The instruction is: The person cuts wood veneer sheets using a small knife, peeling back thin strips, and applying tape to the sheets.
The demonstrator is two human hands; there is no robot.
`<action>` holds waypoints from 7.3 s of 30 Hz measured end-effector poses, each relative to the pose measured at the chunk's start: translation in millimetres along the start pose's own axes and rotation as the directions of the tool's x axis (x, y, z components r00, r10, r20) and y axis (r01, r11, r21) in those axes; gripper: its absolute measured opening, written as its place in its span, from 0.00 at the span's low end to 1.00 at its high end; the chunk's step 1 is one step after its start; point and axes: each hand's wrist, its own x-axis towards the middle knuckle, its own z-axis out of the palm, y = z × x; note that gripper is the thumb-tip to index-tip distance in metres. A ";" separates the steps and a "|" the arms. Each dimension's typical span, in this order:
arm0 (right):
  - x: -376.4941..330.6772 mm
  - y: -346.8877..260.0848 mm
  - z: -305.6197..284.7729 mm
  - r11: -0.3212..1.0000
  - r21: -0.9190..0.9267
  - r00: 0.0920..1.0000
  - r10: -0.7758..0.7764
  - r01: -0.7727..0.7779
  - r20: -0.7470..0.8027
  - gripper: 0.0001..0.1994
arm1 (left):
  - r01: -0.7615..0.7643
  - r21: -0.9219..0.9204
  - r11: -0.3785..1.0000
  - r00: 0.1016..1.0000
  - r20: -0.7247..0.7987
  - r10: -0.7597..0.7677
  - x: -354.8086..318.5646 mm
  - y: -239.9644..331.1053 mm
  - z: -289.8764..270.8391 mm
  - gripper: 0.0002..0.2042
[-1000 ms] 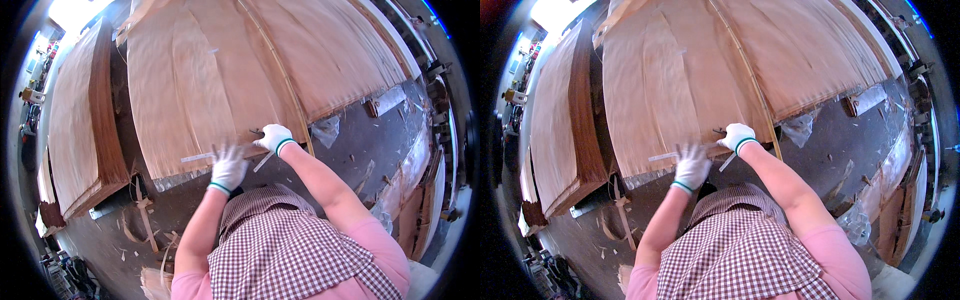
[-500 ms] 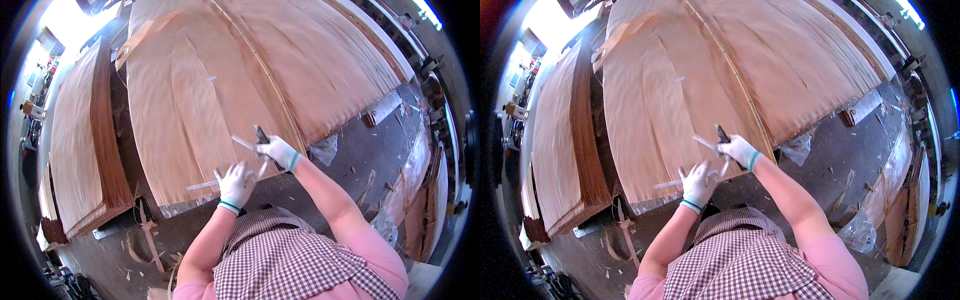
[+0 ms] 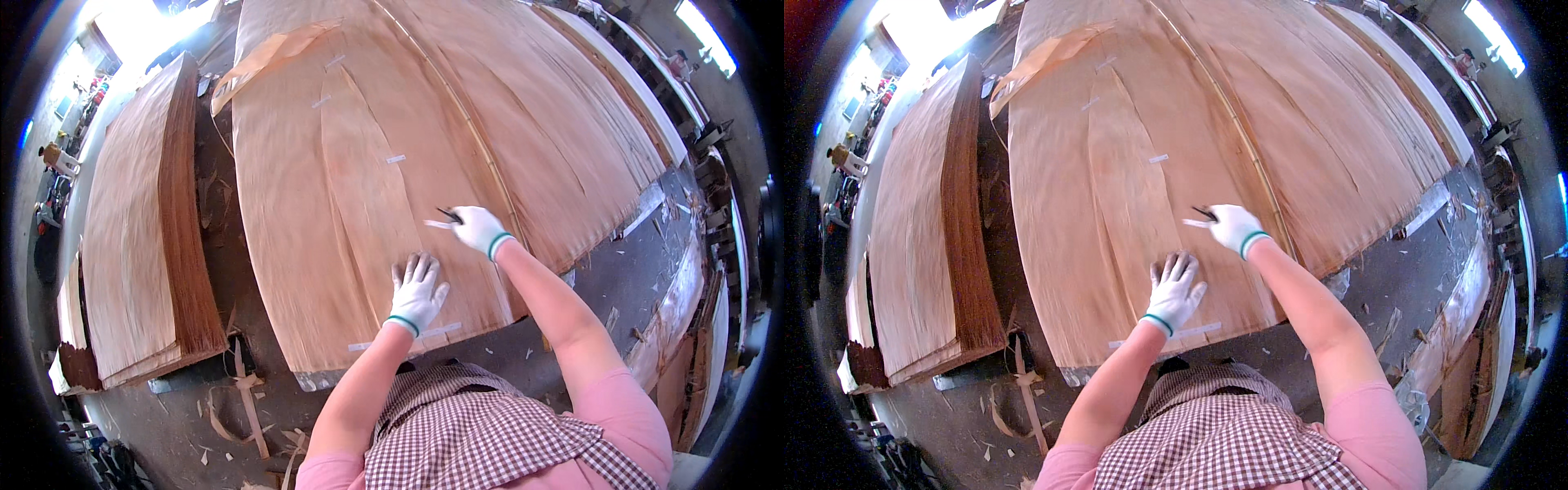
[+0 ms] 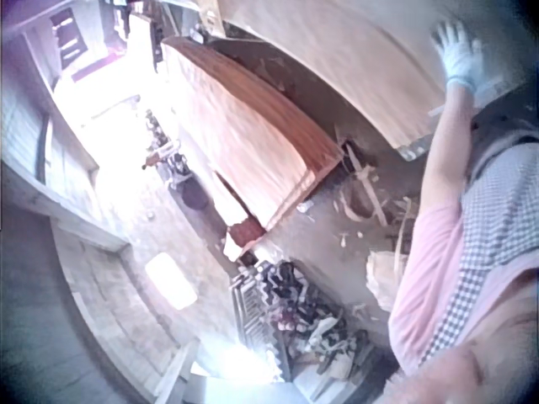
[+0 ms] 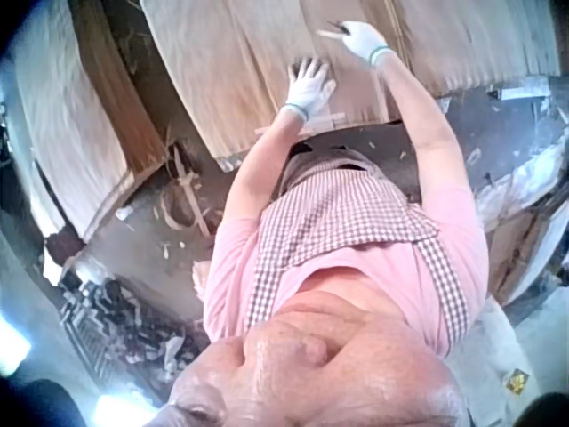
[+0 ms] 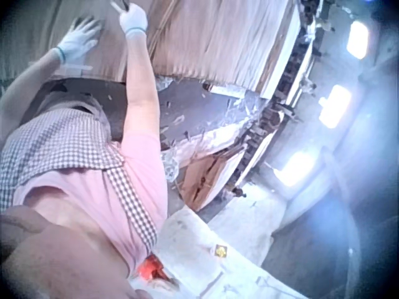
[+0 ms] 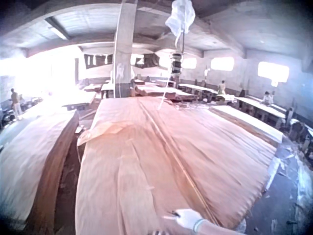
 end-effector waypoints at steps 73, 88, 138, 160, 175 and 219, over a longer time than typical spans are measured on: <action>-31.0 3.3 -0.2 0.954 0.224 0.919 0.262 -0.200 -0.295 0.15 | 0.283 0.228 0.931 0.946 -0.227 -0.232 79.7 -183.0 -125.4 0.24; -327.3 120.4 -3.9 0.588 0.602 0.837 0.448 -0.540 0.314 0.17 | 0.024 0.554 0.832 0.991 0.099 -0.095 -53.3 19.0 13.6 0.38; -305.1 -193.9 177.0 0.468 0.881 0.981 0.192 -0.068 -0.026 0.05 | -0.156 -0.868 0.471 0.885 0.089 0.457 -105.9 116.8 -85.2 0.41; -343.3 -566.8 312.4 0.315 0.944 0.918 -0.335 -0.104 0.213 0.12 | -0.157 -0.853 0.498 0.770 -0.422 -0.479 -382.1 -232.3 -349.6 0.20; -277.0 -598.0 526.4 0.772 0.317 0.697 0.217 -0.551 0.683 0.31 | -0.092 -0.867 0.489 0.656 -0.423 -0.626 -695.3 -424.7 -601.7 0.23; -70.6 -1003.7 839.9 0.020 0.994 0.326 0.945 -0.109 0.017 0.07 | 0.435 -0.293 0.851 0.587 -0.624 -0.515 -851.3 -1017.4 -858.4 0.19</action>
